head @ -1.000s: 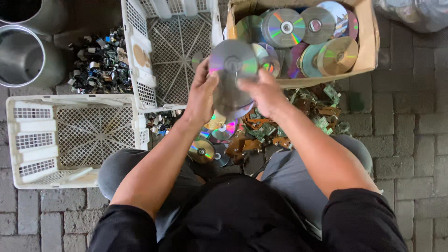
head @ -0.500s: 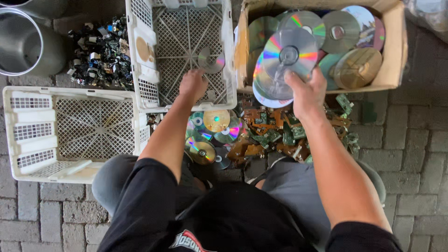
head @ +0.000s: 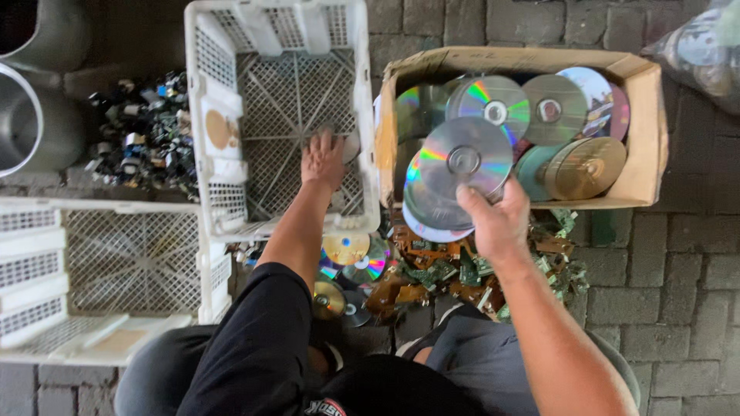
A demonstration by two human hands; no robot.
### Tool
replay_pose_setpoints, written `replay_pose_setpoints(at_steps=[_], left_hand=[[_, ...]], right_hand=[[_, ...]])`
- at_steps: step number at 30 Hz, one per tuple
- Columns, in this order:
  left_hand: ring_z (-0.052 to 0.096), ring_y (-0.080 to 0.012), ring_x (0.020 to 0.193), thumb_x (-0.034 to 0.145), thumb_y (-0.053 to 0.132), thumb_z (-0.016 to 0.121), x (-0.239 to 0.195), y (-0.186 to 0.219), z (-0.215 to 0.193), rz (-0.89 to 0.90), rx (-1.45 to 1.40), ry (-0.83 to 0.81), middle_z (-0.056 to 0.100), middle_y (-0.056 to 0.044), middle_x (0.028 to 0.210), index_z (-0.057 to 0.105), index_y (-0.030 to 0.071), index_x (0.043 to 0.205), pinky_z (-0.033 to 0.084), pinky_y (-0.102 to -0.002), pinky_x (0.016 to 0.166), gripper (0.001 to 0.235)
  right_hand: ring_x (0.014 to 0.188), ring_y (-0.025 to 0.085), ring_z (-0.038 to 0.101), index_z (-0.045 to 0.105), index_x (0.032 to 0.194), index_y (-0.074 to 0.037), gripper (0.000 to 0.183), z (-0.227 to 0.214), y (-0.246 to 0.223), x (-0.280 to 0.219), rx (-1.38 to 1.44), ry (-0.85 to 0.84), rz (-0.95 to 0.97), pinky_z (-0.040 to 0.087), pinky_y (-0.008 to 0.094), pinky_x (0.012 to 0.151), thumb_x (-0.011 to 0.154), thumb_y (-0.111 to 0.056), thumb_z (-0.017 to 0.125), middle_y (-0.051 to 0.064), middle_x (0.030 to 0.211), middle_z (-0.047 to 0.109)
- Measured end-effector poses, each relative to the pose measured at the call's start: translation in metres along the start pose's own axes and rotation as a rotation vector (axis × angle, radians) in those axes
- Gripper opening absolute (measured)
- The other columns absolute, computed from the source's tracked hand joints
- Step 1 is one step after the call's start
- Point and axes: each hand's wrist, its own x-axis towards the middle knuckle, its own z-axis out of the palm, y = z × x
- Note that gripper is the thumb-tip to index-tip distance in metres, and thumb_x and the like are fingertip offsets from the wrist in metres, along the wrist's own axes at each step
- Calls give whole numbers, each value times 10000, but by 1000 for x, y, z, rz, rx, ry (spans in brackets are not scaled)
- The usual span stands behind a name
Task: The person sits on the ground and sorts through a pile of CDs, picking them up one by one and placing them into a cardboard box. The person handles the CDs by hand, occasionally flipping them over before stacking them in the box.
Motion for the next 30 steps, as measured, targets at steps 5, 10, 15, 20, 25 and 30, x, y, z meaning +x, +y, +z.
replay_pose_setpoints(at_steps=[5,10,15,20,25,30], left_hand=[[357,-271,1388,918,440,788,9,3,25,-75,69,123,397,-61,1388,563,187,1307,480,-427,998,515],[393,-200,1255,943,415,763,29,-3,38,-60,127,221,398,-43,1230,570,162,1135,443,-369,902,372],[348,-238,1315,887,515,807,39,-8,52,-14,193,101,395,-64,1263,578,126,1204,382,-415,939,552],[192,-310,1591,1020,665,526,20,-13,33,10,353,69,306,-125,1679,513,131,1511,62,-656,1291,725],[357,-362,1452,868,430,802,-7,-31,0,-77,0,447,382,-158,1502,514,37,1376,199,-623,1190,704],[497,-461,1250,727,384,1086,-39,-36,-92,-94,-159,885,387,-206,1409,596,144,1255,447,-611,995,759]], right_hand=[[824,265,655,644,1101,-23,267,3,17,7,46,-85,-14,572,477,875,871,-96,760,180,926,691],[799,270,684,669,1020,-34,234,-3,28,13,34,-95,-3,575,465,845,852,-123,805,167,870,698],[881,192,654,672,976,-31,278,2,28,7,-29,-24,35,545,465,841,796,-160,841,149,852,693],[880,256,701,694,1056,-34,267,-2,34,7,144,-130,-70,582,481,855,822,-114,793,165,913,726],[922,262,703,692,1105,-30,298,-6,32,-7,299,-216,-80,593,484,878,820,-51,776,161,970,727],[1014,402,724,674,1198,29,404,-18,14,-22,207,-539,-46,593,570,907,840,-123,783,257,1076,730]])
